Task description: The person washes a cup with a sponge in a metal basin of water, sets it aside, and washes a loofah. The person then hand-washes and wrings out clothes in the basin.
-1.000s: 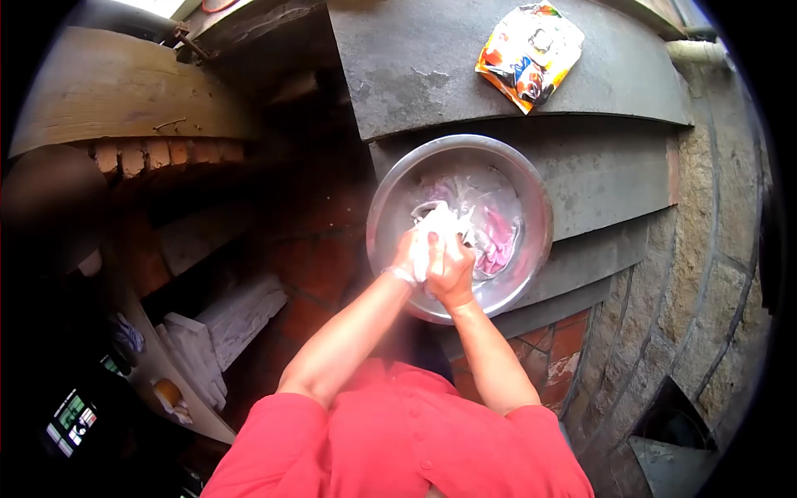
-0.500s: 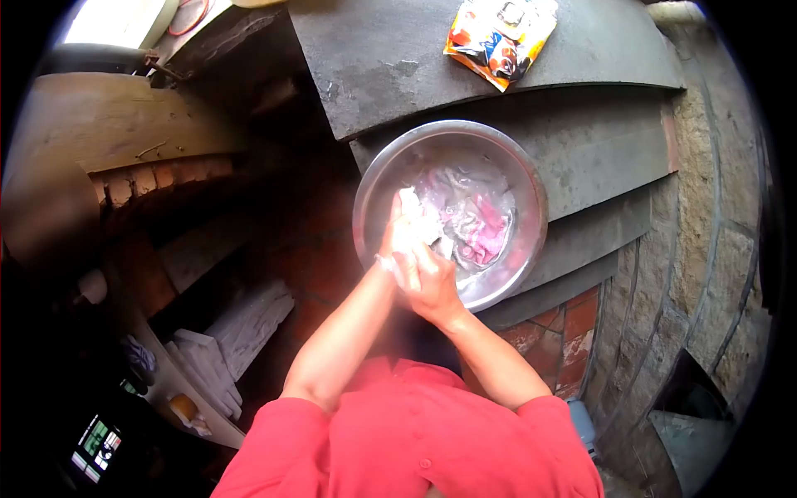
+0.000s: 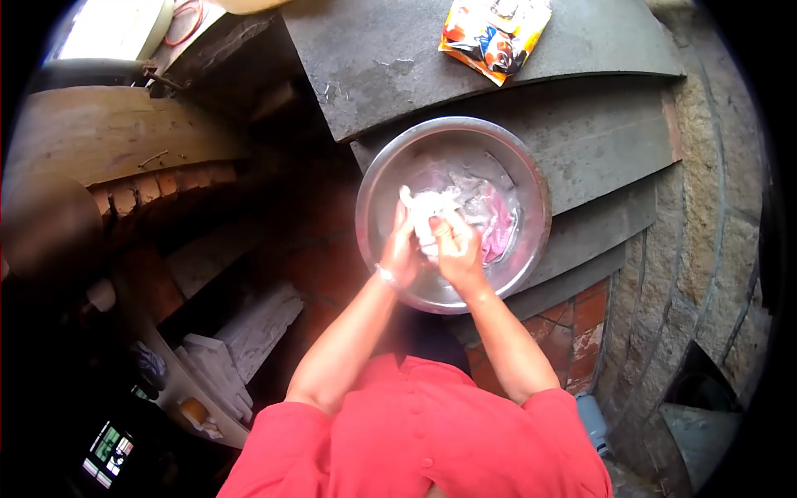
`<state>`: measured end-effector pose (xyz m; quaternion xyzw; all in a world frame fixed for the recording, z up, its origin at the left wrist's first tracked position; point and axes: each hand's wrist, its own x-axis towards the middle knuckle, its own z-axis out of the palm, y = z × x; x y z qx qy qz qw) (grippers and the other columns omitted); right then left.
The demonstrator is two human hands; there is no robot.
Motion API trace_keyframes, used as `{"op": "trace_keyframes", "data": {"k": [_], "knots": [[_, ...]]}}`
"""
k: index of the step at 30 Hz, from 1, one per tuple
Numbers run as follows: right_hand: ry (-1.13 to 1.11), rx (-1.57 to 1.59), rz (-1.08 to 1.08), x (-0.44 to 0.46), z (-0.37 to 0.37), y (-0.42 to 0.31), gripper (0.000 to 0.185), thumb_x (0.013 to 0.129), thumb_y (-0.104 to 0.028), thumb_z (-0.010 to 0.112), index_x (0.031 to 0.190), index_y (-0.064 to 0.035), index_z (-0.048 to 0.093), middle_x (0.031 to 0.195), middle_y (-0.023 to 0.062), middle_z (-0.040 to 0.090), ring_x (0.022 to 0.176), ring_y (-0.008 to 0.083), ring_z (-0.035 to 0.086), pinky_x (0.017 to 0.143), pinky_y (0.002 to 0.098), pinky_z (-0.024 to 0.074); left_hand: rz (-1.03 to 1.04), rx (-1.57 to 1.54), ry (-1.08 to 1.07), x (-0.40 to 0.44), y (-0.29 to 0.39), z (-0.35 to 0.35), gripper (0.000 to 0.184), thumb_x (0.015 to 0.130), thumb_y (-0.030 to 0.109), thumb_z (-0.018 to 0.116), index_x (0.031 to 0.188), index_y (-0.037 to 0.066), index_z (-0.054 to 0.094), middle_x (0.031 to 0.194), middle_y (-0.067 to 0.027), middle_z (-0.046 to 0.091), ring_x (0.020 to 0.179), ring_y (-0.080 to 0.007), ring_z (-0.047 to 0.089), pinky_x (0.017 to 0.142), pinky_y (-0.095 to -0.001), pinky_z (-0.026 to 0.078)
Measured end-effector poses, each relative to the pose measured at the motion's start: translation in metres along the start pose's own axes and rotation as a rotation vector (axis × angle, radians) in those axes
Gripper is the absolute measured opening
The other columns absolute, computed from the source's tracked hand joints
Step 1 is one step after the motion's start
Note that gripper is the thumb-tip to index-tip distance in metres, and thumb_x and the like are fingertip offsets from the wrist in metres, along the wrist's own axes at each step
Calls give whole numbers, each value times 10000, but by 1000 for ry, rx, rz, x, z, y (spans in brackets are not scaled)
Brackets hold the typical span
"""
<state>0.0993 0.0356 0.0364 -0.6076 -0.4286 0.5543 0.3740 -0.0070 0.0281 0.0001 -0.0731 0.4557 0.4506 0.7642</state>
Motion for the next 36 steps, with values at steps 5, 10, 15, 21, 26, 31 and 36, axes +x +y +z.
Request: {"op": "trace_keyframes", "data": {"k": [5, 10, 15, 21, 26, 31, 36], "knots": [[32, -556, -471, -8, 21, 9, 105, 878, -118, 582, 860, -17, 604, 709, 194, 615, 617, 360, 613, 548, 401, 477, -40, -76, -188, 43, -26, -49, 270, 963, 169, 436, 1209, 84, 512, 1074, -87, 619, 949, -212, 618, 818, -358, 519], [219, -887, 6, 72, -33, 95, 198, 924, -247, 530, 871, -60, 564, 765, 226, 631, 684, 425, 613, 579, 524, 451, -40, 224, -63, -5, 1, 11, 371, 957, 215, 475, 1264, 10, 511, 1170, -91, 594, 1116, -207, 547, 955, -351, 433], [583, 470, 471, 67, -38, 101, 298, 956, -278, 530, 905, 10, 587, 803, 123, 653, 723, 225, 647, 636, 340, 520, 121, 91, 64, -7, 4, -3, 492, 969, 300, 483, 1416, 170, 325, 1317, -31, 485, 1211, -213, 473, 1004, -420, 391], [313, -35, -301, -11, 31, 27, 214, 935, -128, 557, 1070, 34, 592, 1006, 161, 661, 857, 224, 661, 746, 323, 521, 164, -170, -365, 58, -49, -67, 336, 988, 222, 418, 1298, 99, 453, 1142, -70, 572, 1009, -204, 589, 870, -344, 498], [100, -757, -265, 73, -29, 100, 123, 899, -155, 548, 929, -55, 614, 765, 222, 626, 714, 397, 617, 608, 445, 489, -160, 182, 34, -8, -18, 2, 353, 915, 194, 536, 1239, 53, 549, 1099, -54, 635, 923, -180, 627, 723, -339, 524], [359, -383, -65, 79, -43, 91, 157, 923, -190, 544, 916, -42, 597, 735, 173, 623, 624, 289, 609, 601, 394, 486, 31, 284, 157, 0, 9, -3, 568, 923, 206, 549, 1442, 123, 333, 1264, -53, 549, 1077, -191, 559, 880, -419, 438], [38, 104, -54, -6, 15, 3, 215, 927, -159, 561, 1042, 18, 606, 908, 133, 645, 845, 214, 627, 738, 307, 491, 92, -43, -107, 38, -6, -14, 429, 976, 259, 440, 1369, 90, 402, 1234, -77, 555, 1073, -225, 560, 901, -361, 466]]}}
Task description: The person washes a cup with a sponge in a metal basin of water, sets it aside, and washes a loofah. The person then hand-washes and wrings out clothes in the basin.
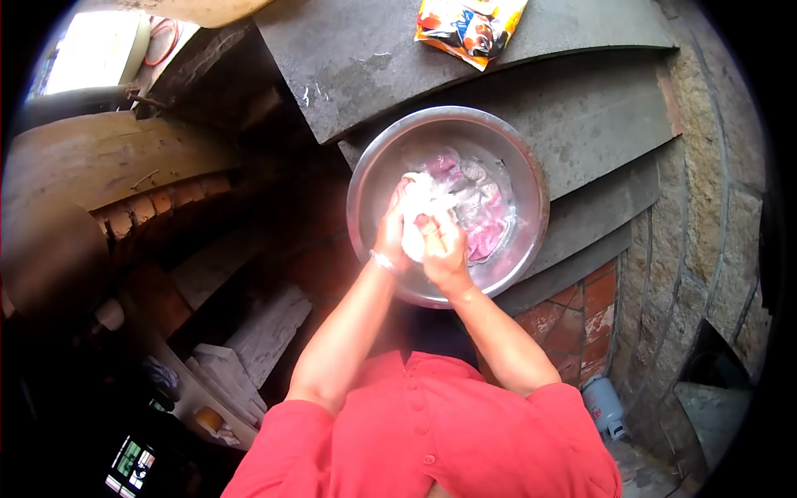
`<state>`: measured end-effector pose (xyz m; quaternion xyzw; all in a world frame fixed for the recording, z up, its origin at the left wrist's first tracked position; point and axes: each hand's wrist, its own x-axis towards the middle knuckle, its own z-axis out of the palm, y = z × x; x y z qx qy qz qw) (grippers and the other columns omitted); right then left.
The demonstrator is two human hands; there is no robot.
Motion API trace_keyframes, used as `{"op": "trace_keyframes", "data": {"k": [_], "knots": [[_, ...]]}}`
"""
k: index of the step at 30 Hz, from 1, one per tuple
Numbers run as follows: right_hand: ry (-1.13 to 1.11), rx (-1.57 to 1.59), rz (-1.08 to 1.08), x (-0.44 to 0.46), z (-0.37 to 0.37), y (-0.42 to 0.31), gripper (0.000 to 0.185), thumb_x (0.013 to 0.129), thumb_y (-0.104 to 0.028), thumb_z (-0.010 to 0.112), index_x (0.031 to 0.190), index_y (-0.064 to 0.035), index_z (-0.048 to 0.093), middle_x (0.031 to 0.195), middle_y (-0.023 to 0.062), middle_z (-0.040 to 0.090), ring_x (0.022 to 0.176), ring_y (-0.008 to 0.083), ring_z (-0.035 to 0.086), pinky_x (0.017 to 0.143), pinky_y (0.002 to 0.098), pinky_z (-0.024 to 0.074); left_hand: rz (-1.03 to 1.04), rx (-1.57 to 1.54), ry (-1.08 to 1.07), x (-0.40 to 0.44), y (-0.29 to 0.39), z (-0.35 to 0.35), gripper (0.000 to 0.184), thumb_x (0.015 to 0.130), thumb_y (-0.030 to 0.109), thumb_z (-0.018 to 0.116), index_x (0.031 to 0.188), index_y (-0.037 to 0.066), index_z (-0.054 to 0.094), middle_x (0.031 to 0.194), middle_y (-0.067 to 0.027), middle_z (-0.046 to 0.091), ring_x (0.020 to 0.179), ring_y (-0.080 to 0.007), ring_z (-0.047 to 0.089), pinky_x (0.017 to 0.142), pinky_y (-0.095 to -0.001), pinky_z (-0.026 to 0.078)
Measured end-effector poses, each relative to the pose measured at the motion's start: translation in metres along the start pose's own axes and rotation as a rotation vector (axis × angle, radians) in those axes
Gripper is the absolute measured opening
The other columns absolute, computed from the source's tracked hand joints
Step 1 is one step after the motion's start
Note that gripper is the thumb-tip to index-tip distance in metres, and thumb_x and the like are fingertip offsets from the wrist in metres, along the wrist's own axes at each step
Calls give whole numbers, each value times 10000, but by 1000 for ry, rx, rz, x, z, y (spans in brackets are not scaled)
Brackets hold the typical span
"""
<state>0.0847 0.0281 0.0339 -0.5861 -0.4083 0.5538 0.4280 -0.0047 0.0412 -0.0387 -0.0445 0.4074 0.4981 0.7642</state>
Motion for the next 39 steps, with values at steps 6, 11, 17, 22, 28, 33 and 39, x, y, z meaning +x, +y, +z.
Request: {"op": "trace_keyframes", "data": {"k": [6, 11, 17, 22, 28, 33, 39], "knots": [[178, -565, -133, 34, -10, 39, 166, 898, -209, 556, 839, -57, 588, 760, 215, 631, 670, 427, 613, 610, 508, 482, -126, -17, 53, -16, 4, 19, 255, 934, 137, 498, 1128, -9, 576, 1018, -95, 646, 913, -211, 626, 834, -315, 508], [243, -890, 2, 77, -61, 101, 267, 888, -307, 567, 836, -45, 558, 781, 232, 636, 730, 418, 620, 660, 510, 474, 1, 276, 28, -27, 8, 16, 440, 886, 163, 546, 1295, 16, 473, 1243, -101, 570, 1137, -228, 552, 982, -366, 438], [309, -15, -79, 41, -5, 89, 157, 863, -145, 644, 926, -5, 616, 739, 130, 634, 708, 184, 615, 659, 350, 489, -99, 120, 151, -27, 14, 20, 464, 956, 278, 475, 1377, 106, 385, 1280, -84, 534, 1112, -230, 565, 887, -437, 502], [-85, -318, -263, -23, 18, -13, 165, 843, -98, 630, 974, 0, 616, 847, 181, 663, 783, 333, 662, 690, 381, 507, -154, 72, -91, 0, 25, -4, 251, 949, 196, 493, 1158, 62, 535, 829, -27, 536, 709, -176, 570, 662, -317, 512], [152, -753, -64, 65, -40, 88, 233, 906, -301, 526, 877, -72, 555, 743, 217, 631, 718, 432, 613, 628, 532, 461, -69, 243, 61, -21, 14, 16, 293, 953, 147, 483, 1159, -37, 583, 1119, -106, 630, 1033, -194, 600, 895, -316, 479], [340, -284, -20, 62, -50, 87, 166, 904, -181, 569, 930, -19, 595, 774, 171, 649, 711, 287, 621, 638, 388, 472, -36, 230, 298, -36, 24, 27, 500, 959, 266, 507, 1395, 59, 375, 1358, -116, 481, 1190, -244, 510, 1012, -380, 394], [68, -403, -467, -12, 13, -12, 189, 892, -109, 575, 1040, 4, 606, 825, 188, 652, 745, 328, 647, 660, 385, 499, -133, -44, -293, -2, 13, -20, 374, 945, 239, 518, 1295, 118, 467, 1117, -82, 590, 993, -210, 594, 859, -350, 500]]}}
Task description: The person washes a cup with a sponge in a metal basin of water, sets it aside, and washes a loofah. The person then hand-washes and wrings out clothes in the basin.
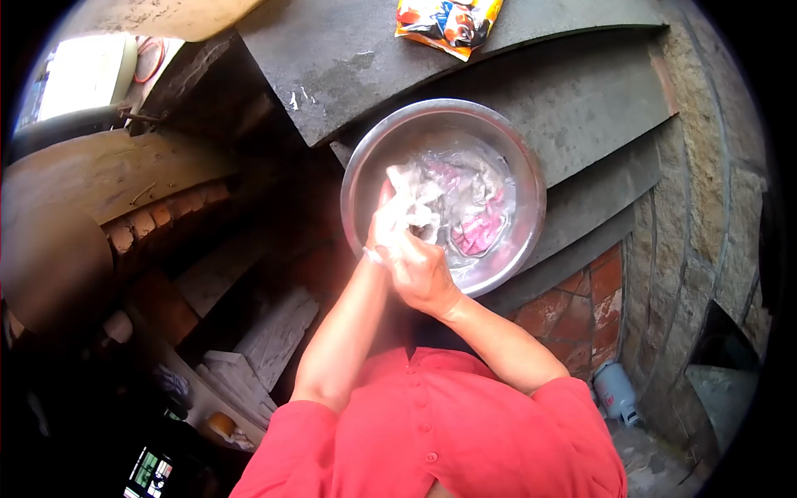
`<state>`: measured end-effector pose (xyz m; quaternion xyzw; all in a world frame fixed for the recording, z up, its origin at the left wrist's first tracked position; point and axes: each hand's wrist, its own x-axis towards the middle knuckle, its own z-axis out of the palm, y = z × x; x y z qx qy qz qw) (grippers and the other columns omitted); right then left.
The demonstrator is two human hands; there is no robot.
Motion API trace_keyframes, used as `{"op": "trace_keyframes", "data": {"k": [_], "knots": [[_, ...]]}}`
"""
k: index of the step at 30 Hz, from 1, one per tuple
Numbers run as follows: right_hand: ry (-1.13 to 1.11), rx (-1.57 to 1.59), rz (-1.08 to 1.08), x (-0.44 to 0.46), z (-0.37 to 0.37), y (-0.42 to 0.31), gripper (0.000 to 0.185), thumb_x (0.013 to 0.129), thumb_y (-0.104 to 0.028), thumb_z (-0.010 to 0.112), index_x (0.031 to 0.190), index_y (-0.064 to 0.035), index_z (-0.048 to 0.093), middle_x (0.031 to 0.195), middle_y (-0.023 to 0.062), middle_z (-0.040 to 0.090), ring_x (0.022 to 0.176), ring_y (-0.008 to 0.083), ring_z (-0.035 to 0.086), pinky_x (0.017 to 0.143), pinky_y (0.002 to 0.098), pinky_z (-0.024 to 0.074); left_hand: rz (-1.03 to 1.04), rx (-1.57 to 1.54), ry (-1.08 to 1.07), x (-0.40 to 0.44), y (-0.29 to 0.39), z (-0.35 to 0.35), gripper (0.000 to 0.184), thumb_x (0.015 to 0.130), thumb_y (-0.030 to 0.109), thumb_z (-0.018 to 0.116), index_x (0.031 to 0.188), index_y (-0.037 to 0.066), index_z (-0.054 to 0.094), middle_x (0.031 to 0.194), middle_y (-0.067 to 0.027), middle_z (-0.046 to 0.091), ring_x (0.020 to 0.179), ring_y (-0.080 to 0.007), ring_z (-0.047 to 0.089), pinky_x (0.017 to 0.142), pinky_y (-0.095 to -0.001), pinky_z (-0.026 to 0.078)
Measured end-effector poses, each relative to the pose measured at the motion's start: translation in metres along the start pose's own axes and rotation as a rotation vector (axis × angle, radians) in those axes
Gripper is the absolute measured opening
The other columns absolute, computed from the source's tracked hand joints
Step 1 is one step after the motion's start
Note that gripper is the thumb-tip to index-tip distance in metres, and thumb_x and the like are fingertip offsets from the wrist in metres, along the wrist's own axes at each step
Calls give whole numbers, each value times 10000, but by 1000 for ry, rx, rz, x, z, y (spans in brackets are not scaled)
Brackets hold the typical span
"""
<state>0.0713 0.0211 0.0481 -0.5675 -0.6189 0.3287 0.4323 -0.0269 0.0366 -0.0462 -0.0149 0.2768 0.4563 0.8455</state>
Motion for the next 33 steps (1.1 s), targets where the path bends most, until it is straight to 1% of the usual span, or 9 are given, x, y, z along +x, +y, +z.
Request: {"op": "trace_keyframes", "data": {"k": [4, 9, 14, 18, 21, 25, 26, 30, 33], "knots": [[-4, -152, 284, 23, 8, 67, 149, 890, -179, 569, 926, -34, 560, 720, 233, 619, 707, 420, 627, 637, 484, 498, -15, 136, 478, 1, -10, 42, 244, 927, 141, 490, 1115, 12, 577, 1047, -82, 621, 933, -188, 616, 797, -329, 520], [3, -519, 469, 32, -14, 152, 259, 924, -292, 512, 829, -61, 578, 751, 250, 624, 723, 443, 607, 637, 505, 471, -14, 222, 386, -18, 6, 35, 378, 931, 200, 515, 1276, 46, 499, 1167, -71, 611, 1054, -190, 589, 912, -350, 471], [53, 429, 515, 21, -7, 60, 218, 951, -166, 547, 1015, 21, 638, 733, -14, 593, 686, 81, 526, 604, 257, 437, -12, 109, 495, -17, 6, 44, 499, 950, 345, 506, 1376, 115, 388, 1264, -108, 541, 1134, -259, 543, 933, -435, 457], [-99, 54, 139, 1, -3, -8, 220, 906, -107, 564, 1084, 14, 613, 775, 154, 650, 684, 267, 631, 622, 345, 489, -80, -297, -96, 8, -4, 0, 418, 962, 261, 482, 1322, 51, 451, 1155, -169, 580, 1012, -265, 601, 837, -390, 522], [21, -183, 159, 23, 5, 42, 192, 894, -220, 567, 982, -61, 627, 844, 189, 663, 776, 394, 641, 686, 460, 501, -2, 107, 460, 1, -13, 20, 355, 941, 183, 490, 1235, -13, 525, 1129, -137, 607, 984, -238, 608, 853, -378, 510], [-167, -591, 460, 30, -7, 144, 225, 911, -264, 535, 901, -51, 608, 721, 230, 635, 734, 427, 620, 675, 507, 475, -26, 278, 403, -18, -3, 54, 330, 921, 135, 509, 1199, -35, 564, 1059, -87, 651, 905, -162, 632, 776, -286, 513], [-104, -575, 536, 27, -12, 155, 238, 910, -272, 542, 921, -42, 601, 743, 232, 639, 749, 415, 627, 685, 504, 474, -30, 290, 425, -21, -2, 52, 476, 919, 165, 512, 1356, -4, 425, 1318, -98, 522, 1220, -228, 487, 1018, -365, 375], [178, -16, 684, 19, -14, 133, 234, 884, -208, 608, 980, 5, 593, 856, 168, 651, 796, 258, 617, 708, 380, 479, -136, 302, 579, -29, 10, 43, 673, 948, 255, 491, 1501, 144, 124, 1446, -51, 385, 1322, -231, 380, 1066, -385, 328], [52, 332, 500, 2, -2, 31, 248, 873, -117, 622, 1076, 23, 593, 906, 92, 650, 820, 117, 581, 717, 276, 477, -25, 272, 356, -8, 2, 36, 526, 973, 303, 435, 1454, 181, 260, 1318, -53, 505, 1185, -236, 517, 956, -419, 439]]}}
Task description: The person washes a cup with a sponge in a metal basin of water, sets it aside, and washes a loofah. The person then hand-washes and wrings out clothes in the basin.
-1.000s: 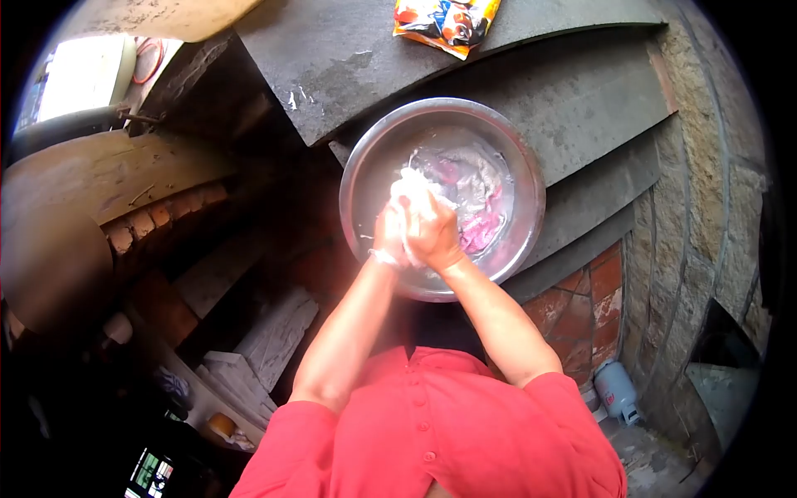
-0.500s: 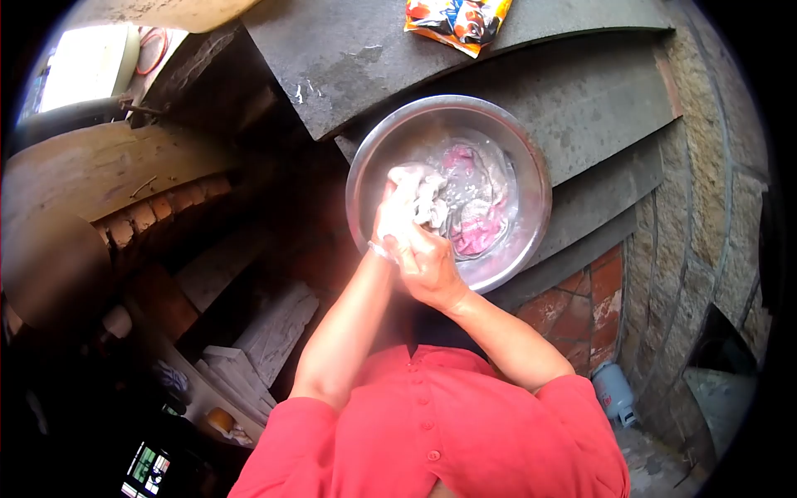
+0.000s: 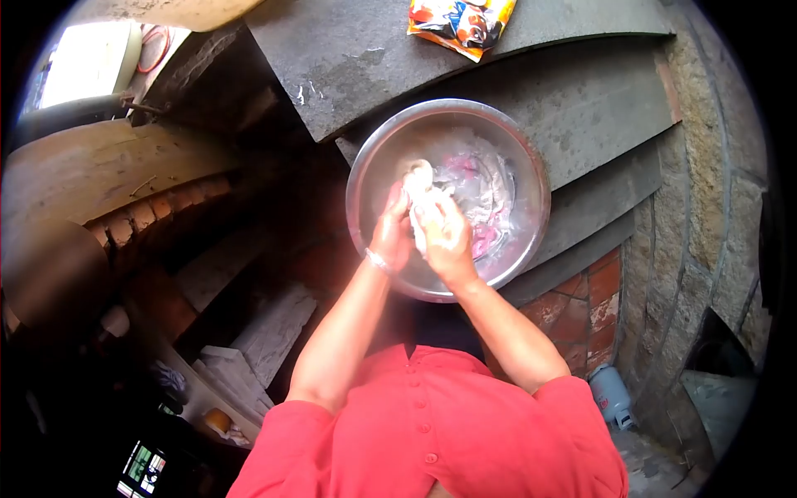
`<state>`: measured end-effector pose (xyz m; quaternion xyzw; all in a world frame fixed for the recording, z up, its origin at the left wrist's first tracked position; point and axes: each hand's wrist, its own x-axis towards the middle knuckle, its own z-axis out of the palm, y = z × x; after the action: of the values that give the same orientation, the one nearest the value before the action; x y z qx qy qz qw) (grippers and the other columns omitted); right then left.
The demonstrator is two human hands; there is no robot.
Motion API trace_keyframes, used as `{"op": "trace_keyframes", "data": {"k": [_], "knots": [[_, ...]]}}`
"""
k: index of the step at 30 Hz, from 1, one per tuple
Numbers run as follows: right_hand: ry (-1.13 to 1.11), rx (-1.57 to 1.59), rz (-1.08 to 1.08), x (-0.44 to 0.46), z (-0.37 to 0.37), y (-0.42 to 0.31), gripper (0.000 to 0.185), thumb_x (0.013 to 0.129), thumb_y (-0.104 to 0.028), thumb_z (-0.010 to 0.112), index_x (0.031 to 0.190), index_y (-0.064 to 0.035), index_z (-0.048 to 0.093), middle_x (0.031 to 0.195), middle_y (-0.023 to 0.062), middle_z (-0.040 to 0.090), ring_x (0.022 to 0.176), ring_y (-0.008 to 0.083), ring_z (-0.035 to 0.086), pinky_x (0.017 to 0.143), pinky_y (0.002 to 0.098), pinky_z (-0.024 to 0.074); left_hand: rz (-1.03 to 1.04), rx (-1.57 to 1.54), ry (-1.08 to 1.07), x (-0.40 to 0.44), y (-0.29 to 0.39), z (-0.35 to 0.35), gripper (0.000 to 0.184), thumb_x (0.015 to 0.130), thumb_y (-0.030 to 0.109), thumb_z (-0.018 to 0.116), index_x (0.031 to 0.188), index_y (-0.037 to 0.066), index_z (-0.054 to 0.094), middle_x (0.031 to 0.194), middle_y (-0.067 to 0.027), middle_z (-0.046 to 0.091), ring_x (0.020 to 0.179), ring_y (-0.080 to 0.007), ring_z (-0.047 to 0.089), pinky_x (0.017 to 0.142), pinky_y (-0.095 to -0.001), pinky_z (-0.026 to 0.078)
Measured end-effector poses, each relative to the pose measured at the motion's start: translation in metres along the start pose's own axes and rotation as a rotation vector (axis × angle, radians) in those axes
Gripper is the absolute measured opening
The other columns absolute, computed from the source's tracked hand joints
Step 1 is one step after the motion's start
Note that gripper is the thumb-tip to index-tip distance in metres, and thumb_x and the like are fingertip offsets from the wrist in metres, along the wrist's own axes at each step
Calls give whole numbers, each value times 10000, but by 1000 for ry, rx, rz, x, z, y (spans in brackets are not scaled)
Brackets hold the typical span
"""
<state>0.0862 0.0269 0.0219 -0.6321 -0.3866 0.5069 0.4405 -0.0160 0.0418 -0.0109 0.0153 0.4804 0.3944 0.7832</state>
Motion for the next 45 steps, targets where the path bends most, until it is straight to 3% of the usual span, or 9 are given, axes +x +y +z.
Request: {"op": "trace_keyframes", "data": {"k": [8, 16, 20, 22, 24, 25, 34, 38, 45], "knots": [[64, -409, -166, 48, -7, 42, 196, 917, -235, 537, 921, -39, 527, 728, 231, 615, 673, 434, 606, 573, 506, 463, -72, -157, 170, 5, -8, 9, 251, 932, 160, 463, 1077, -2, 588, 1022, -95, 635, 876, -204, 629, 788, -345, 519], [139, -99, -9, 53, -25, 64, 182, 909, -182, 545, 914, -17, 619, 750, 188, 621, 717, 341, 620, 649, 406, 474, -149, 209, 347, -29, 11, 25, 491, 947, 216, 439, 1415, 79, 382, 1270, -109, 538, 1068, -261, 557, 919, -465, 449], [-79, -262, -414, -11, 7, -6, 174, 895, -103, 563, 1004, 10, 637, 744, 146, 635, 642, 282, 619, 592, 362, 489, -187, -493, -511, 22, -4, -27, 555, 959, 290, 459, 1441, 68, 297, 1256, -149, 536, 1051, -272, 575, 889, -369, 495], [-68, -394, -549, -14, 11, -2, 166, 882, -94, 567, 999, 0, 638, 770, 163, 638, 683, 341, 640, 611, 395, 504, 61, -58, 19, 14, -12, -13, 392, 968, 240, 423, 1296, 33, 475, 1192, -140, 573, 1019, -252, 596, 867, -372, 510], [18, -455, -430, 2, 10, 9, 128, 875, -134, 575, 929, -24, 613, 754, 186, 633, 682, 393, 630, 603, 451, 496, -28, -486, -433, 27, -40, -46, 284, 953, 172, 428, 1143, 10, 564, 1102, -117, 612, 990, -227, 607, 848, -361, 514], [96, -474, -338, 27, 5, 24, 136, 875, -177, 582, 861, -42, 588, 727, 201, 627, 661, 414, 616, 585, 487, 483, -142, -318, 142, 6, -22, 3, 253, 931, 146, 456, 1100, 0, 575, 1027, -96, 635, 979, -219, 611, 835, -339, 514], [202, -327, 121, 61, -40, 51, 179, 903, -173, 548, 877, -6, 606, 710, 202, 622, 668, 326, 632, 612, 421, 474, -79, 63, 391, -15, -7, -1, 470, 951, 276, 498, 1386, 150, 373, 1151, -74, 602, 1017, -229, 588, 918, -536, 408], [-127, -172, -128, -12, -3, -20, 170, 905, -144, 580, 965, 12, 606, 730, 124, 614, 678, 184, 607, 627, 313, 481, 2, -191, -205, 53, -38, -63, 578, 938, 259, 516, 1441, 215, 234, 1219, -109, 532, 1037, -280, 577, 917, -499, 460], [42, -565, -77, 58, -21, 49, 225, 903, -230, 549, 916, -7, 573, 767, 243, 627, 698, 408, 619, 617, 487, 474, -15, -126, 120, -1, -18, 10, 282, 918, 129, 480, 1154, 2, 566, 994, -69, 642, 904, -162, 619, 769, -303, 500]]}}
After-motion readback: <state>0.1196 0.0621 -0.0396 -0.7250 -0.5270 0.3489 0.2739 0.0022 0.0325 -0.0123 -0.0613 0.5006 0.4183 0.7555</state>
